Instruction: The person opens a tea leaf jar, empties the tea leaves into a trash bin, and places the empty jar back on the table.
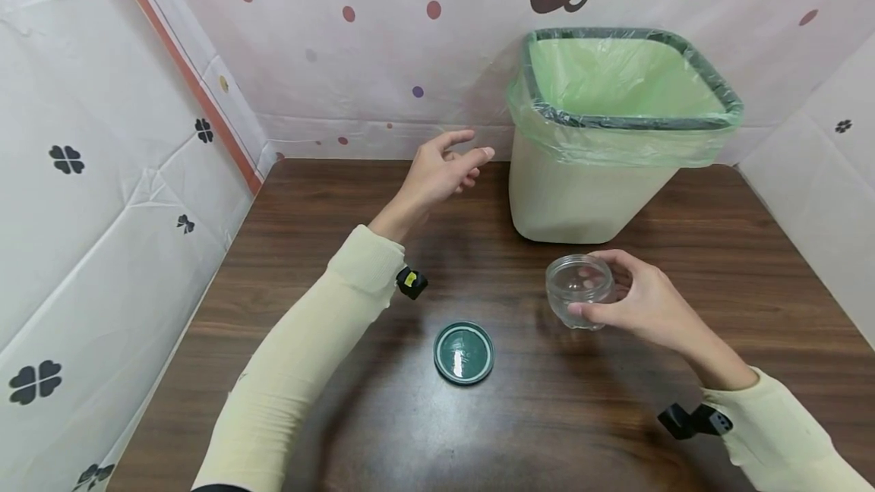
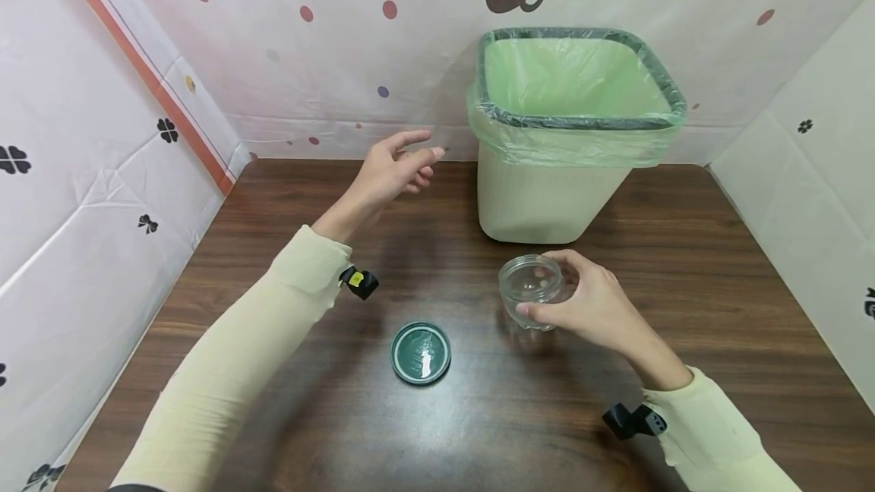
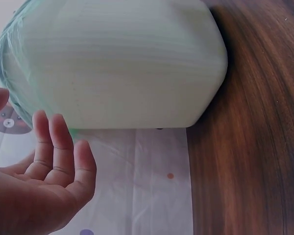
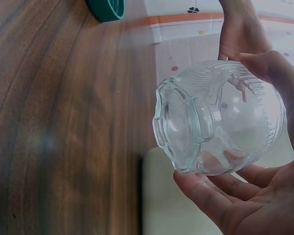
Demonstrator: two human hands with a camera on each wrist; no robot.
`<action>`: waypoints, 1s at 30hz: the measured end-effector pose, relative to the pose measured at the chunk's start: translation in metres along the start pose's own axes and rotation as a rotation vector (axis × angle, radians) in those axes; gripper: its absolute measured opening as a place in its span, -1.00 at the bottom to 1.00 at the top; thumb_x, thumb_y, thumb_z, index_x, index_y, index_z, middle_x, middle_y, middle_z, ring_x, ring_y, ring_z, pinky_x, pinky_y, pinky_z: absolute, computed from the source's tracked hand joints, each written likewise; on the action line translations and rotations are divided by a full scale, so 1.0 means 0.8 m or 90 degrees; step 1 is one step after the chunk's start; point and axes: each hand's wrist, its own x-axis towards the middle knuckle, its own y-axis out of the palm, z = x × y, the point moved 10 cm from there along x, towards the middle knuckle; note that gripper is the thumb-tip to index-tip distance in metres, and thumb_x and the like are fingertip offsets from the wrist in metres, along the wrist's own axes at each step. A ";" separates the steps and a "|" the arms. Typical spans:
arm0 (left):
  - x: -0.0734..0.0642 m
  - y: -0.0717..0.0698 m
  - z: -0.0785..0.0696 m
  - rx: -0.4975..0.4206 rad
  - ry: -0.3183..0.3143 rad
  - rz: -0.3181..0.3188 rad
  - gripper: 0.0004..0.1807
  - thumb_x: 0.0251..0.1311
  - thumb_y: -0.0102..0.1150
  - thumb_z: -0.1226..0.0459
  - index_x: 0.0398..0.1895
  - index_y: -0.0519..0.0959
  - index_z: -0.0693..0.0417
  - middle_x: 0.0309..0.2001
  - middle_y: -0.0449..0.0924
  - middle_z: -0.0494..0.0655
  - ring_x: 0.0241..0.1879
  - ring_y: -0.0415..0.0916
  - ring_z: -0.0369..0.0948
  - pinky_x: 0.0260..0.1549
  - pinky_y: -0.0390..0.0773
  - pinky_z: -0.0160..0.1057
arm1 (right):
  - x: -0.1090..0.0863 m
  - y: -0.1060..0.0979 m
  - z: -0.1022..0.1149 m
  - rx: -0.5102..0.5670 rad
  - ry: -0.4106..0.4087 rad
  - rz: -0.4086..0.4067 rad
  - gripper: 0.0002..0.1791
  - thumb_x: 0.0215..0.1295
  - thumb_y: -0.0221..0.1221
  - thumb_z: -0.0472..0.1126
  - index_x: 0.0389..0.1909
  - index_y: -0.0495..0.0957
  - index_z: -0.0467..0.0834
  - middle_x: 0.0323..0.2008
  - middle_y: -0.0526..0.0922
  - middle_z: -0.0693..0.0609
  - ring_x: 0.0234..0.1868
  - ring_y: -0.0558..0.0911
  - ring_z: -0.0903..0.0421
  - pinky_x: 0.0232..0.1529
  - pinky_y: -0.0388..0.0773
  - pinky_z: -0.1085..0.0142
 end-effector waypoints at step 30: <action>-0.008 -0.003 0.010 0.027 0.003 0.013 -0.35 0.26 0.35 0.05 0.40 0.43 -0.05 -0.26 0.68 0.01 -0.28 0.66 -0.11 -0.33 0.59 -0.26 | -0.012 0.048 -0.018 0.003 -0.002 0.067 -0.10 -0.12 0.58 0.18 0.23 0.45 -0.09 -0.06 0.66 -0.02 -0.13 0.61 0.05 -0.15 0.52 0.15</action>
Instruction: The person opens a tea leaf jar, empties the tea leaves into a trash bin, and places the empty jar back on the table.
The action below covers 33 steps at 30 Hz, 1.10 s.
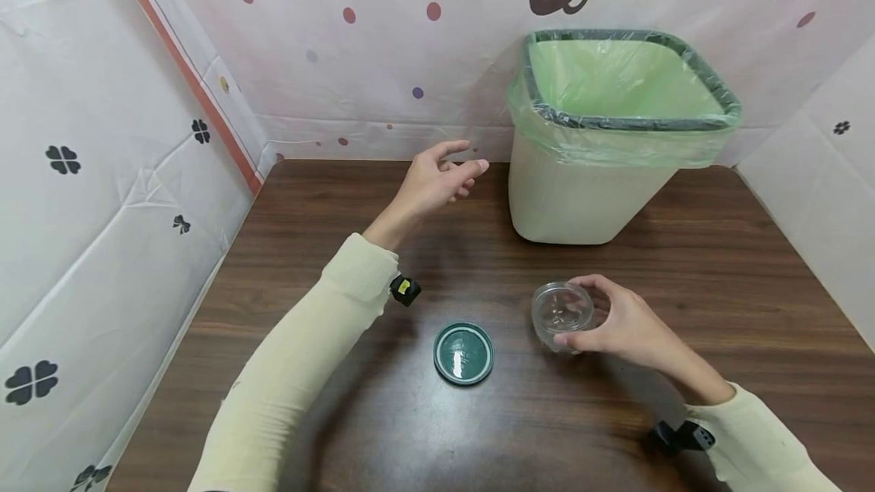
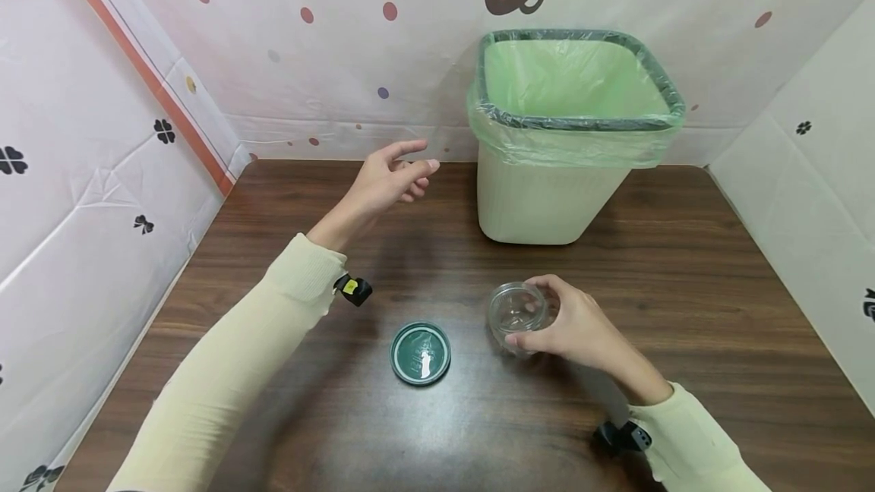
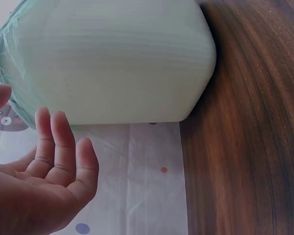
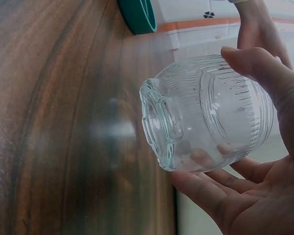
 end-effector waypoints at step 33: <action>-0.008 0.004 0.010 0.047 0.008 0.019 -0.35 0.26 0.34 0.01 0.40 0.43 -0.09 -0.23 0.67 -0.01 -0.24 0.65 -0.09 -0.14 0.62 -0.16 | -0.018 0.017 -0.002 0.028 -0.091 -0.029 -0.05 -0.15 0.63 0.05 0.26 0.38 -0.11 0.08 0.60 -0.01 0.07 0.58 0.02 0.03 0.47 0.39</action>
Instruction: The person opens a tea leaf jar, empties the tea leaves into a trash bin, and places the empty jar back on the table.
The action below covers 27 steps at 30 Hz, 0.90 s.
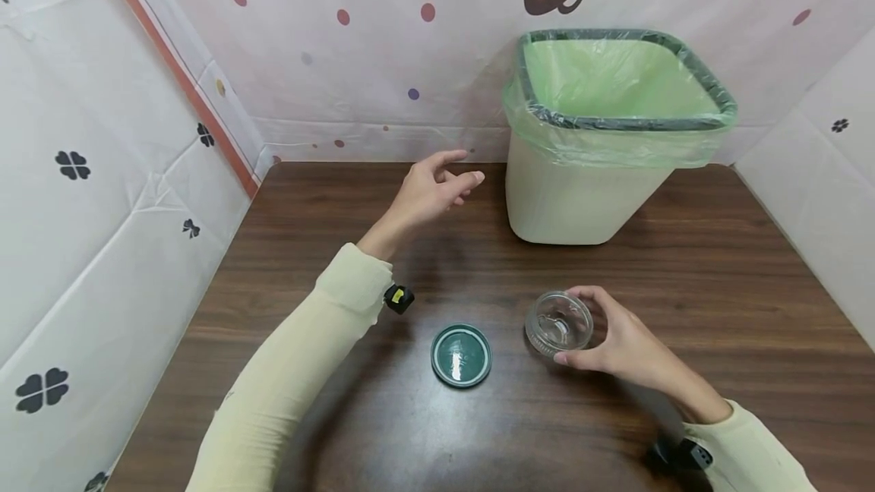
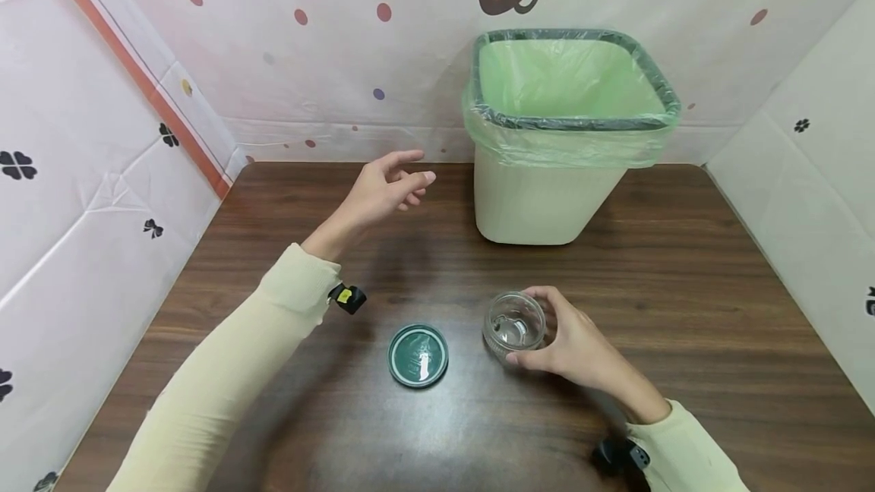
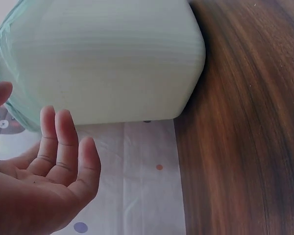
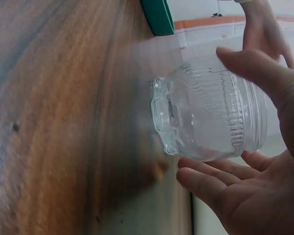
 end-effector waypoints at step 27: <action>-0.018 -0.011 0.017 0.025 -0.030 0.012 -0.49 0.29 0.27 -0.09 0.26 0.57 -0.16 0.00 0.67 -0.16 0.00 0.60 -0.21 -0.02 0.57 -0.10 | 0.014 -0.025 0.036 0.002 -0.067 -0.033 -0.05 0.25 0.42 -0.12 0.56 0.11 0.31 0.50 0.23 0.16 0.40 0.29 0.27 0.21 0.12 0.63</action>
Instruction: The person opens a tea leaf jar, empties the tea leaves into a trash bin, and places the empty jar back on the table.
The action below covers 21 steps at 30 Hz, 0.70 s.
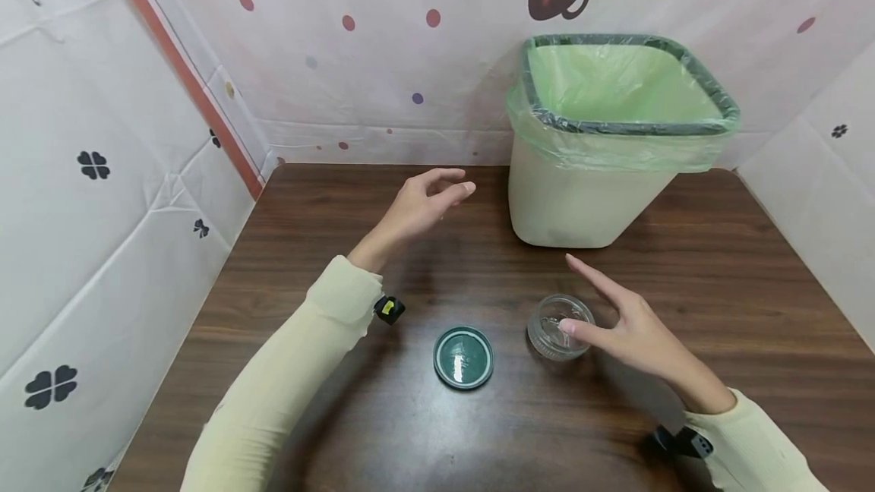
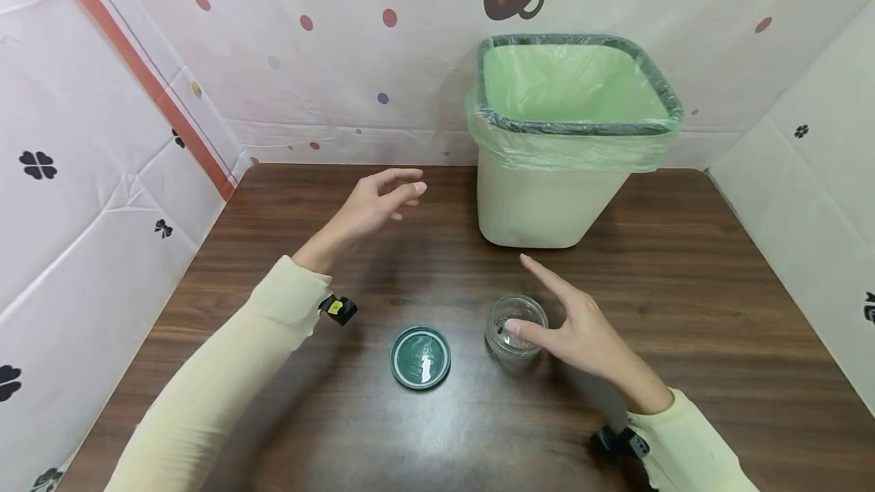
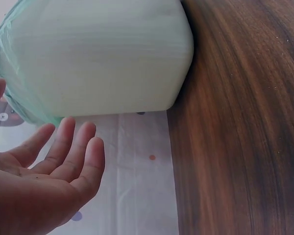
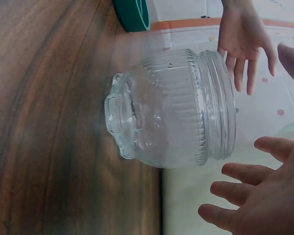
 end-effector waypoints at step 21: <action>-0.009 0.007 -0.005 0.105 0.036 -0.010 -0.45 0.29 0.20 -0.17 0.28 0.55 -0.21 0.06 0.63 -0.27 0.09 0.53 -0.28 0.04 0.53 -0.11 | 0.003 -0.007 0.012 0.025 -0.001 0.004 -0.17 0.42 0.26 -0.17 0.58 0.09 0.29 0.54 0.14 0.12 -0.08 0.61 0.30 0.12 0.21 0.61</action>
